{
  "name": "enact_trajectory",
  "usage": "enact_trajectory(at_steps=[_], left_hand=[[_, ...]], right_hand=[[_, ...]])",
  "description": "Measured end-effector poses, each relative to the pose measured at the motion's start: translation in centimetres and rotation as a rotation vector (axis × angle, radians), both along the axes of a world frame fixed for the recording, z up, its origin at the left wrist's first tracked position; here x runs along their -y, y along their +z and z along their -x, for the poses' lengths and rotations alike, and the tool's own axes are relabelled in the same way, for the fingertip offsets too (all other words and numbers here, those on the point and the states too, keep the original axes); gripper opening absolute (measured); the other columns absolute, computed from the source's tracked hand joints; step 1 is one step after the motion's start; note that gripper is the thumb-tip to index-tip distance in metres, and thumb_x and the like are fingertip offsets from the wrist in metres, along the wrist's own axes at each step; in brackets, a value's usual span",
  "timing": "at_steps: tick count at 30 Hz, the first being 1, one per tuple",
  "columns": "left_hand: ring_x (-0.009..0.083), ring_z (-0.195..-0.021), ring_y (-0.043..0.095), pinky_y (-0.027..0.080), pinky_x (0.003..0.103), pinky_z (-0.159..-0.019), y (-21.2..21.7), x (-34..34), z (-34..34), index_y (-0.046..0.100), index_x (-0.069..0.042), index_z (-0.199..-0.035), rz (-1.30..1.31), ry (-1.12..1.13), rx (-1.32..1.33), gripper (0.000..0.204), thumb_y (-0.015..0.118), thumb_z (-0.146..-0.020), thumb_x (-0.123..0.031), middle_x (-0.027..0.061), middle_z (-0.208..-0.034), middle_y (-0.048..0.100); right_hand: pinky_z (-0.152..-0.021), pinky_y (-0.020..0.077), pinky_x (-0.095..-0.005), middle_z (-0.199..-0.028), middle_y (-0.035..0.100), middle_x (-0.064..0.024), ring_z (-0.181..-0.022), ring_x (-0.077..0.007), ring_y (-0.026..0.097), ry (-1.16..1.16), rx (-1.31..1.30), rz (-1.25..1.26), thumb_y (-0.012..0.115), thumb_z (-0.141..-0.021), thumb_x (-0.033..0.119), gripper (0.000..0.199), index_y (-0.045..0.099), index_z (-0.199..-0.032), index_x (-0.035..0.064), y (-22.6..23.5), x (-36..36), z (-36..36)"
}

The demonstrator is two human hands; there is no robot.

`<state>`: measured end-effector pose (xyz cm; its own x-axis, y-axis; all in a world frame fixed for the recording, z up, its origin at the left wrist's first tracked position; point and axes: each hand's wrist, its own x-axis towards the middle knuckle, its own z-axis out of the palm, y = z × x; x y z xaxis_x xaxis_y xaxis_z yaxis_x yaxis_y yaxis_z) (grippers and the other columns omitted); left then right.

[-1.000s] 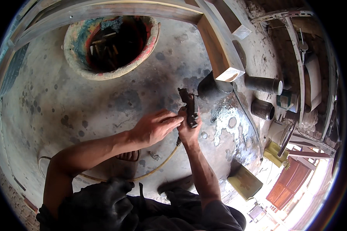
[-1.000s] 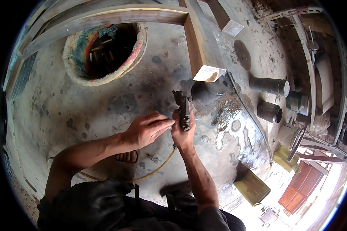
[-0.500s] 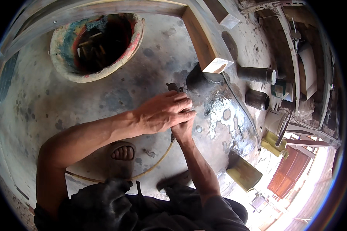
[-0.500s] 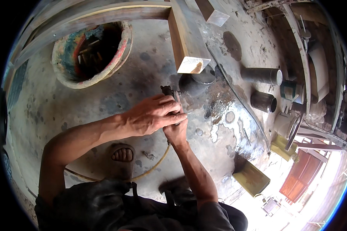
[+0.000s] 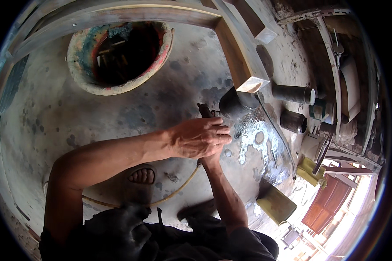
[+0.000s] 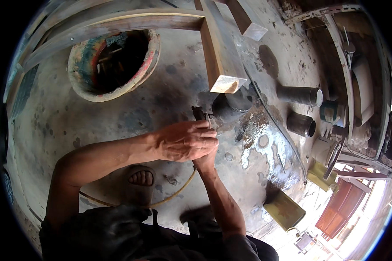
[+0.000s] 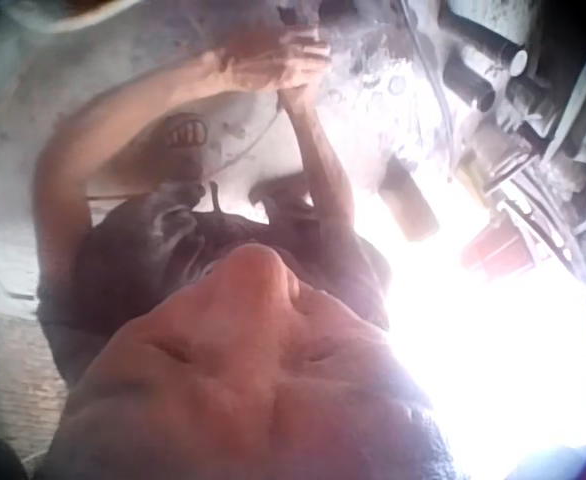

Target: The person cleans a paint sprayer by repeatedly flushing it with a solvent. They pour solvent from a yellow container into the sprayer's cup, then spray the solvent onto the floor to clear the nozzle and internal passages. This process is repeated multiple times.

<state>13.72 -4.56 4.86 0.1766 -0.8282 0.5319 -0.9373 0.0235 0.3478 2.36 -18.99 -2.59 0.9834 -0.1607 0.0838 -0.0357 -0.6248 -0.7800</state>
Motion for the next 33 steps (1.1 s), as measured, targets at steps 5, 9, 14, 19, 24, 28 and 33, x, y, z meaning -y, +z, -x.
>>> enact_trajectory(at_steps=[5, 9, 14, 19, 24, 28, 33], left_hand=[[0.0167, -0.104, 0.058, 0.045, 0.034, -0.091, -0.3, 0.3, 0.9, 0.072, -0.007, -0.092, 0.011, 0.06, -0.066, 0.012, 0.064, -0.086, -0.014, 0.0022, -0.103, 0.062], [0.019, -0.106, 0.059, 0.049, 0.035, -0.089, 0.8, -0.5, 2.9, 0.072, -0.004, -0.109, -0.078, 0.186, -0.139, 0.026, 0.064, -0.085, -0.012, 0.0045, -0.109, 0.062], [0.0211, -0.101, 0.059, 0.051, 0.037, -0.088, -0.8, -2.0, 6.5, 0.066, -0.003, -0.129, 0.152, 0.279, -0.335, 0.047, 0.066, -0.083, -0.006, 0.006, -0.113, 0.06], [0.0221, -0.092, 0.061, 0.052, 0.036, -0.085, -2.0, -3.4, 7.9, 0.066, -0.001, -0.129, 0.147, 0.352, -0.436, 0.051, 0.071, -0.078, 0.001, 0.0067, -0.109, 0.06], [0.0225, -0.088, 0.061, 0.052, 0.037, -0.083, -2.3, -3.3, 7.2, 0.066, 0.001, -0.129, 0.187, 0.38, -0.445, 0.055, 0.073, -0.075, 0.004, 0.007, -0.104, 0.06], [0.0234, -0.092, 0.062, 0.053, 0.038, -0.085, -2.1, -3.2, 6.9, 0.065, 0.0, -0.13, 0.186, 0.374, -0.444, 0.055, 0.072, -0.076, 0.004, 0.0069, -0.106, 0.061], [0.0259, -0.102, 0.061, 0.051, 0.04, -0.092, -1.8, -2.5, 6.4, 0.062, -0.001, -0.133, 0.139, 0.349, -0.445, 0.049, 0.066, -0.084, -0.004, 0.0095, -0.108, 0.061]], right_hand=[[-0.08, 0.0523, -0.0404, -0.104, 0.062, -0.0152, -0.099, -0.0317, 0.066, 0.024, 0.015, 0.198, 0.07, -0.088, 0.009, 0.029, 0.058, -0.112, -0.0002, -2.3, 0.8, 1.2], [-0.075, 0.0526, -0.0373, -0.096, 0.064, -0.0114, -0.086, -0.0269, 0.066, 0.061, 0.101, -0.011, 0.07, -0.089, 0.01, 0.036, 0.058, -0.122, 0.0007, -3.0, 1.9, 1.0], [-0.074, 0.0499, -0.0283, -0.096, 0.064, -0.0024, -0.084, -0.0114, 0.059, -0.163, -0.24, -0.933, 0.07, -0.095, 0.013, 0.043, 0.056, -0.135, 0.0029, 0.5, -0.2, -1.0], [-0.063, 0.0458, -0.0246, -0.087, 0.059, 0.0019, -0.074, -0.0073, 0.053, -0.147, -0.237, -0.651, 0.067, -0.1, 0.018, 0.038, 0.056, -0.133, 0.002, 1.6, -0.8, -1.4], [-0.067, 0.0497, -0.0274, -0.093, 0.067, -0.0038, -0.077, -0.0095, 0.059, -0.119, -0.194, -0.562, 0.067, -0.101, 0.021, 0.047, 0.052, -0.142, 0.003, 1.8, -1.2, -1.6], [-0.071, 0.0527, -0.0305, -0.099, 0.071, -0.0087, -0.08, -0.0126, 0.063, -0.078, -0.27, -0.374, 0.066, -0.1, 0.018, 0.051, 0.05, -0.146, 0.0035, 3.4, -1.4, -2.1], [-0.075, 0.0535, -0.032, -0.098, 0.071, -0.01, -0.082, -0.0157, 0.063, 0.014, -0.147, -0.303, 0.066, -0.096, 0.011, 0.054, 0.049, -0.146, 0.003, 1.6, -0.7, -1.4]])
